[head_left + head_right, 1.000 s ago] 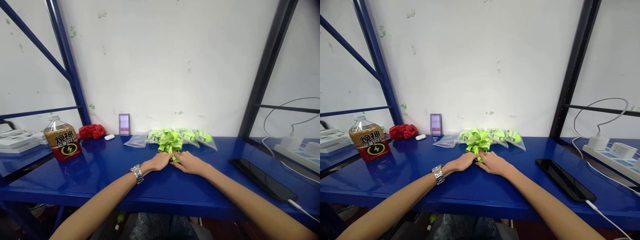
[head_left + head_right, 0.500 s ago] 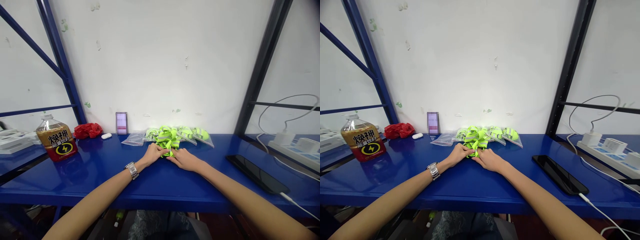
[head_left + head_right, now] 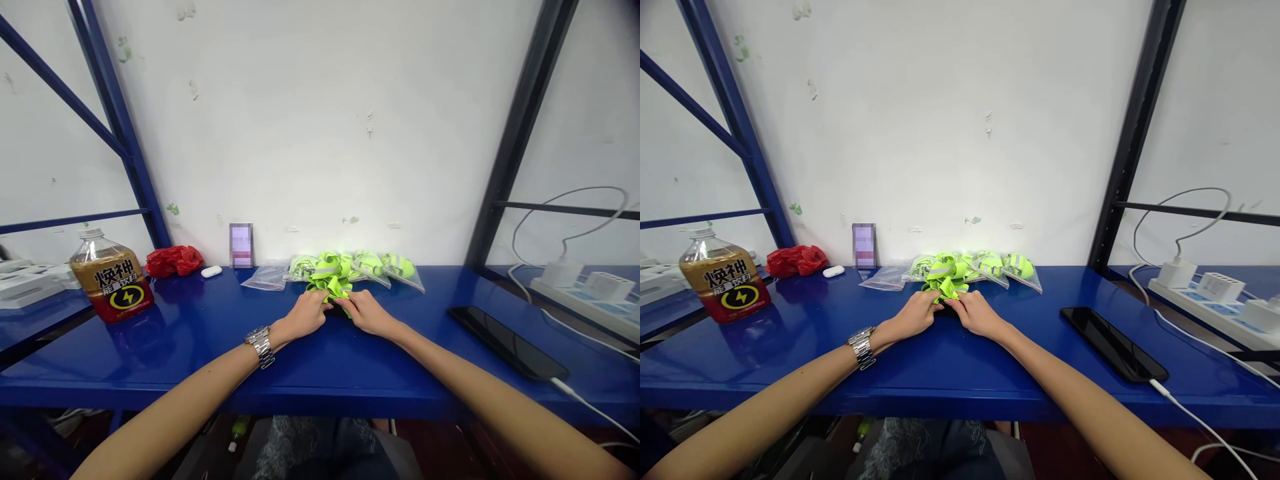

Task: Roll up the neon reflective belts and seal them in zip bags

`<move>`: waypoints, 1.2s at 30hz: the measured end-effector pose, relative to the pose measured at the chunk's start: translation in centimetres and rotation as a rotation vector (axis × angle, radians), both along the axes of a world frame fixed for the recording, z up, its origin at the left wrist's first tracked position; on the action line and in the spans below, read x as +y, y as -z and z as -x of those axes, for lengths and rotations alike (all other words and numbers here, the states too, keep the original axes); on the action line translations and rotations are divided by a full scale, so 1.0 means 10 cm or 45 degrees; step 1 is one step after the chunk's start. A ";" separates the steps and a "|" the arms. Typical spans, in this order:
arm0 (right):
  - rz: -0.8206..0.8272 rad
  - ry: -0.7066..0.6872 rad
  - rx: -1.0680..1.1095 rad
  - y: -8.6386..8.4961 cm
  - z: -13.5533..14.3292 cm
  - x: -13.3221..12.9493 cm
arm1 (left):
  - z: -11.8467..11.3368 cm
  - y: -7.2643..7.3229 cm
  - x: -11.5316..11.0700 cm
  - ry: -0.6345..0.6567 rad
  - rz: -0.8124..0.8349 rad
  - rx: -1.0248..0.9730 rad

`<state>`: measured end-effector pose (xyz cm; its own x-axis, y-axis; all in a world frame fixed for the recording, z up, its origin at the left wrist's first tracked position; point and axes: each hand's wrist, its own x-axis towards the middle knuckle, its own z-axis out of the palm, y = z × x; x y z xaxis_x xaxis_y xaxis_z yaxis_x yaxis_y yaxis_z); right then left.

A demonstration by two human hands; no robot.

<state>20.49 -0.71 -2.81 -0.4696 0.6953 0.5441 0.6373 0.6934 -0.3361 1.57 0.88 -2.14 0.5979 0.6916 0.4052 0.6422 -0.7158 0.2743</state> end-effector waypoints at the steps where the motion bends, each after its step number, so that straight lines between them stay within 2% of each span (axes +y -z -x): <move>1: 0.025 -0.003 0.045 0.00 0.01 -0.01 | -0.01 -0.02 -0.03 -0.014 0.014 0.014; 8: 0.384 0.040 0.327 0.04 0.09 -0.06 | 0.10 -0.19 -0.09 0.017 0.225 0.246; 12: 0.351 0.189 0.496 0.03 0.14 -0.07 | 0.10 -0.23 -0.03 0.028 0.359 0.322; 16: 0.336 0.245 0.405 0.01 0.15 -0.07 | 0.08 -0.23 0.02 0.009 0.370 0.459; 19: 0.258 0.308 0.274 0.03 0.15 -0.06 | 0.08 -0.16 -0.01 -0.061 0.246 0.566; 22: 0.123 0.350 0.123 0.09 0.17 -0.04 | 0.08 -0.05 -0.08 -0.192 -0.116 0.605; 24: 0.049 0.416 0.052 0.13 0.18 -0.03 | 0.08 0.00 -0.12 -0.200 -0.334 0.566; 26: -0.018 0.486 0.054 0.16 0.18 -0.03 | 0.08 0.03 -0.13 -0.150 -0.439 0.535; 31: -0.156 0.486 0.150 0.14 0.17 -0.06 | 0.08 0.05 -0.09 -0.008 -0.482 0.508; 36: -0.200 0.401 -0.141 0.10 0.11 -0.05 | 0.09 0.03 -0.10 0.034 -0.428 0.462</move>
